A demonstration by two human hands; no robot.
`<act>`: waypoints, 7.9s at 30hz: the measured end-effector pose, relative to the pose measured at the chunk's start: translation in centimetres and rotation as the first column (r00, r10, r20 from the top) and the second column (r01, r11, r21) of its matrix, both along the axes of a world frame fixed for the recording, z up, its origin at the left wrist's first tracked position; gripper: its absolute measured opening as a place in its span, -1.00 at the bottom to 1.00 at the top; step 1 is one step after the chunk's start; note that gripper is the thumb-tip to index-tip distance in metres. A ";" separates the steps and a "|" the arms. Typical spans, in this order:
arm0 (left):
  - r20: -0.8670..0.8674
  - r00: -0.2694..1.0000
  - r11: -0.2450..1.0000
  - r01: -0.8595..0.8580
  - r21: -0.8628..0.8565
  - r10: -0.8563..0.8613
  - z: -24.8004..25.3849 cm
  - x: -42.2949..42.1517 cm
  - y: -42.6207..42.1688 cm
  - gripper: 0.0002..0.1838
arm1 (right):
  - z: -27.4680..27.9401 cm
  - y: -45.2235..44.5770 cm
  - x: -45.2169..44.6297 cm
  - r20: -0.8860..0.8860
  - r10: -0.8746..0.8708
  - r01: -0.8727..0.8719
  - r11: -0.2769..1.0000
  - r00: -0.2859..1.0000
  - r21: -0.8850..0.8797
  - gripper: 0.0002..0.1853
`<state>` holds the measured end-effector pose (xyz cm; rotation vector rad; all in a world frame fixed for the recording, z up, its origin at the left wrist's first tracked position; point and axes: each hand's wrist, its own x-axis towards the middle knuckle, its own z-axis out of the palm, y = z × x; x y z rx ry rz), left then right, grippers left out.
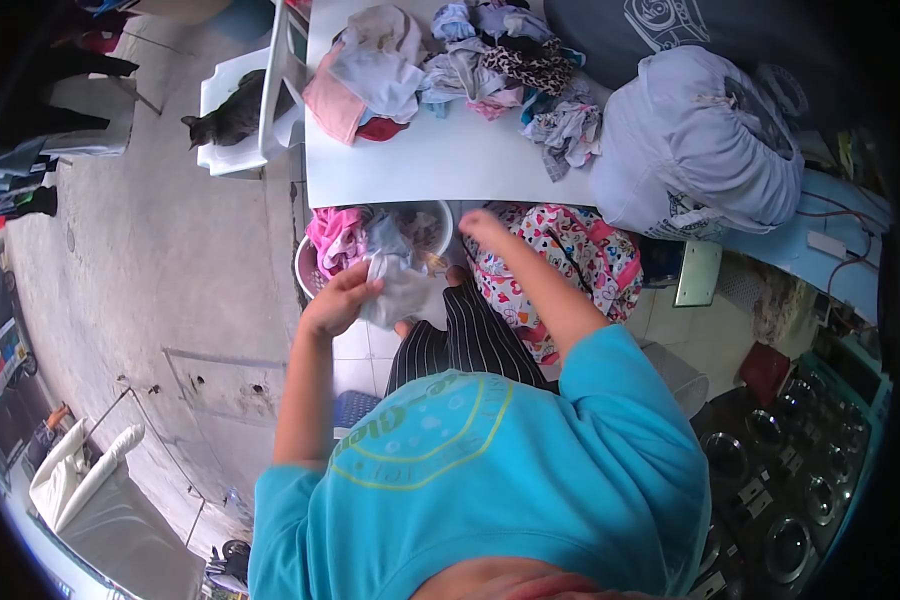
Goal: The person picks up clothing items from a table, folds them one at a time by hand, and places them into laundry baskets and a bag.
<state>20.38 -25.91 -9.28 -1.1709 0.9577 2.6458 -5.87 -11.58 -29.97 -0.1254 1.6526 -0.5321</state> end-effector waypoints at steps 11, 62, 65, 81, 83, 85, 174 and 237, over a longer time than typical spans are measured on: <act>0.555 0.790 0.772 0.174 -0.611 0.261 -12.5 9.9 -4.7 -0.69 | -1.8 -0.1 -24.8 -0.938 -0.052 -0.044 0.996 0.344 -0.071 -0.73; 0.198 0.975 0.949 0.154 -0.274 -0.101 -5.2 -11.2 -4.7 -0.51 | 11.3 0.8 -19.4 -0.406 -0.556 0.077 0.652 0.725 -0.755 -0.87; 0.203 0.960 0.932 0.245 -0.267 -0.194 -5.2 -12.6 -2.3 -0.43 | 16.6 0.4 -13.8 0.119 -0.543 0.389 0.416 0.832 -0.822 -0.83; -0.272 0.877 0.918 -0.375 0.128 0.396 0.0 -12.2 -3.0 -0.79 | 18.6 -3.2 -3.5 0.316 -0.551 0.607 0.495 0.772 -0.622 -0.76; -0.284 0.849 0.893 -0.400 0.207 0.446 1.1 -11.7 -3.1 -0.80 | 16.4 -2.9 -3.3 0.163 -0.508 0.483 0.599 0.846 -0.638 -0.81; -0.241 0.829 0.863 -0.485 0.141 0.505 1.0 -11.4 -3.1 -0.75 | 15.5 -3.3 -3.0 0.129 -0.601 0.494 0.495 0.789 -0.715 -0.84; -0.055 0.947 0.901 0.283 -0.330 -0.317 2.8 3.3 -2.3 -0.69 | 9.7 -1.4 -5.0 -0.007 -0.072 0.071 0.988 0.997 -0.139 -0.63; 0.416 0.884 0.323 0.465 -0.824 -0.213 -5.3 -12.9 2.1 -0.66 | 28.4 -0.5 -16.3 -0.053 -0.470 0.210 0.490 0.881 -0.846 -0.50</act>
